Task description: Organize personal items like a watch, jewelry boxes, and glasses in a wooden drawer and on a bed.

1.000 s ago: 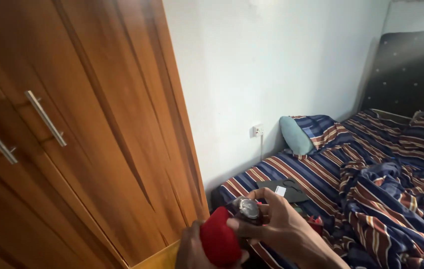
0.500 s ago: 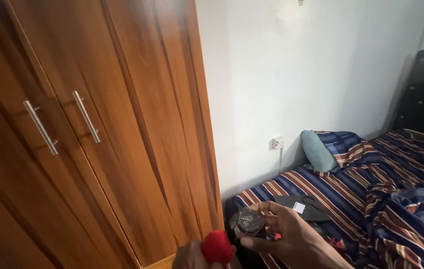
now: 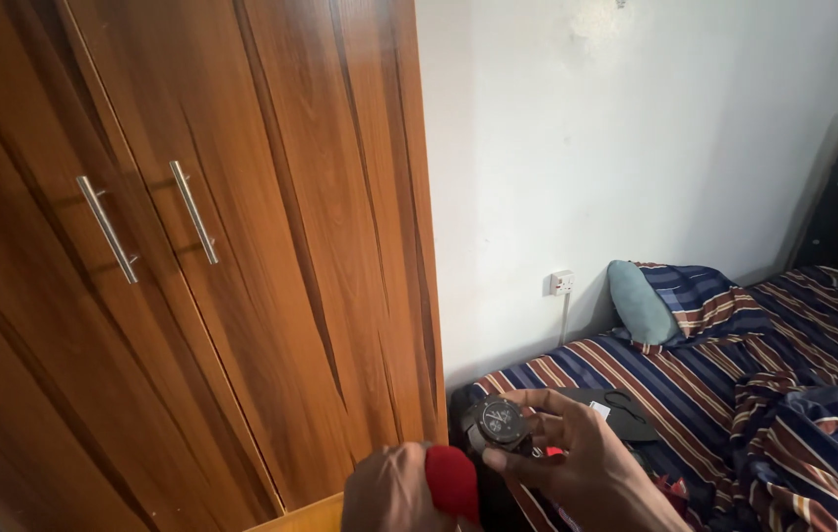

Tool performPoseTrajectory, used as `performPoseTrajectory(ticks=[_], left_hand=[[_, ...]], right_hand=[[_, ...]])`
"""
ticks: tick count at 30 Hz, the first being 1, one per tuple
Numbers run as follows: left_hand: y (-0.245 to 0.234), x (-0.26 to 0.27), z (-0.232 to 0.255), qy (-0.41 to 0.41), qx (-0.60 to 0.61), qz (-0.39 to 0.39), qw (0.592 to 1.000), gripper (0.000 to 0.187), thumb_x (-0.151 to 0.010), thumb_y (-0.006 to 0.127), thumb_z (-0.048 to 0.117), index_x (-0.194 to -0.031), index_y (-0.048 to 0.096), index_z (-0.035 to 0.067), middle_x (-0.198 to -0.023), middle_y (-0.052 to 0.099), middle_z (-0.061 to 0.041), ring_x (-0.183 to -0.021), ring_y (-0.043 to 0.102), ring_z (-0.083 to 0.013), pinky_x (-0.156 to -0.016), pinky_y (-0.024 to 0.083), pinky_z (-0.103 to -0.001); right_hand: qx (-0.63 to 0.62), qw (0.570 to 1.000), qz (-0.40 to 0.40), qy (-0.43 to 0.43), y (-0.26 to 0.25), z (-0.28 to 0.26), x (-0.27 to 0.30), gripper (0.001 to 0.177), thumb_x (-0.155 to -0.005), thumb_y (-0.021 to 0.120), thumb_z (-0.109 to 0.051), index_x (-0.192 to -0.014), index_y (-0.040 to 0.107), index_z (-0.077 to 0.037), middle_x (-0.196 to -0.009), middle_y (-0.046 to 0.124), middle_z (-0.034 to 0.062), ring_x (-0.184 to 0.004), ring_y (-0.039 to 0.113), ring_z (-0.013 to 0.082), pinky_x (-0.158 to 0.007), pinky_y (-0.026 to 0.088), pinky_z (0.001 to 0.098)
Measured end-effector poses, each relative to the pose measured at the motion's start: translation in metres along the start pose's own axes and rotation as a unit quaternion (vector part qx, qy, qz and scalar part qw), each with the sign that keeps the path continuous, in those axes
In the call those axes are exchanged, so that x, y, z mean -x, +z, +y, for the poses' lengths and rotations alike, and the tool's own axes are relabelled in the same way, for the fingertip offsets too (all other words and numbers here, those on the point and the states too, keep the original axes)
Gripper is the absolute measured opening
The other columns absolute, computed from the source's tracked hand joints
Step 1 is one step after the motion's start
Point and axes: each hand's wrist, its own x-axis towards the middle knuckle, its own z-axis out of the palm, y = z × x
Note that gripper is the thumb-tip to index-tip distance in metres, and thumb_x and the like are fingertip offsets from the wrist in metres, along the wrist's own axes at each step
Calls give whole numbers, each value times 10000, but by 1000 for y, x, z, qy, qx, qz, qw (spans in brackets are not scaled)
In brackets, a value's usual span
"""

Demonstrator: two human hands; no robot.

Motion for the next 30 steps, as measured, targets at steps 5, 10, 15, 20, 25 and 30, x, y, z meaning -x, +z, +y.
performPoseTrajectory(ticks=[5, 10, 15, 20, 25, 30], left_hand=[[-18, 2, 24, -143, -3, -62, 988, 251, -852, 735, 295, -952, 739, 64, -898, 762, -154, -845, 767, -260, -817, 613, -378], [6, -1, 12, -153, -10, -10, 988, 221, -861, 720, 239, -938, 701, 33, -903, 745, -158, -817, 757, -271, -767, 626, -395], [-12, 4, 32, -182, 92, -75, 976, 405, -773, 771, 112, -1137, 629, 3, -1001, 737, -148, -923, 767, -273, -858, 644, -340], [-14, 15, 36, -148, 165, -95, 970, 591, -755, 802, 125, -1264, 530, -2, -1084, 703, -155, -1021, 741, -272, -925, 616, -343], [-12, 24, 34, -72, 249, -80, 962, 787, -766, 823, 192, -1396, 388, 8, -1190, 645, -167, -1150, 693, -264, -997, 563, -370], [-13, 27, 28, 2, 208, -52, 977, 521, -895, 689, 172, -1348, 501, -4, -1132, 663, -204, -1086, 699, -312, -942, 568, -410]], right_hand=[[0, 1000, -3, -9, 9, 6, 7, 763, -680, 919, -341, -1327, 618, -72, -1048, 800, 163, -1045, 773, 270, -944, 654, 442], [-101, 993, -51, -23, 30, 22, 4, 768, -645, 925, -277, -1316, 617, -64, -999, 818, 190, -968, 807, 279, -870, 695, 395], [56, 998, 30, -10, 42, 16, 10, 678, -720, 946, -199, -1311, 631, -94, -968, 782, 102, -913, 841, 220, -779, 670, 332], [-7, 993, 104, -51, 40, 14, 21, 672, -691, 906, -203, -1310, 655, -129, -1006, 731, 81, -882, 813, 213, -709, 677, 354], [-2, 986, 135, -101, 37, 23, 21, 644, -747, 884, -238, -1334, 660, -97, -1053, 742, 113, -1000, 803, 207, -822, 679, 342], [-83, 986, 141, -36, 35, 22, 25, 622, -741, 870, -225, -1297, 663, -36, -1069, 750, 142, -1032, 822, 279, -838, 657, 394]])
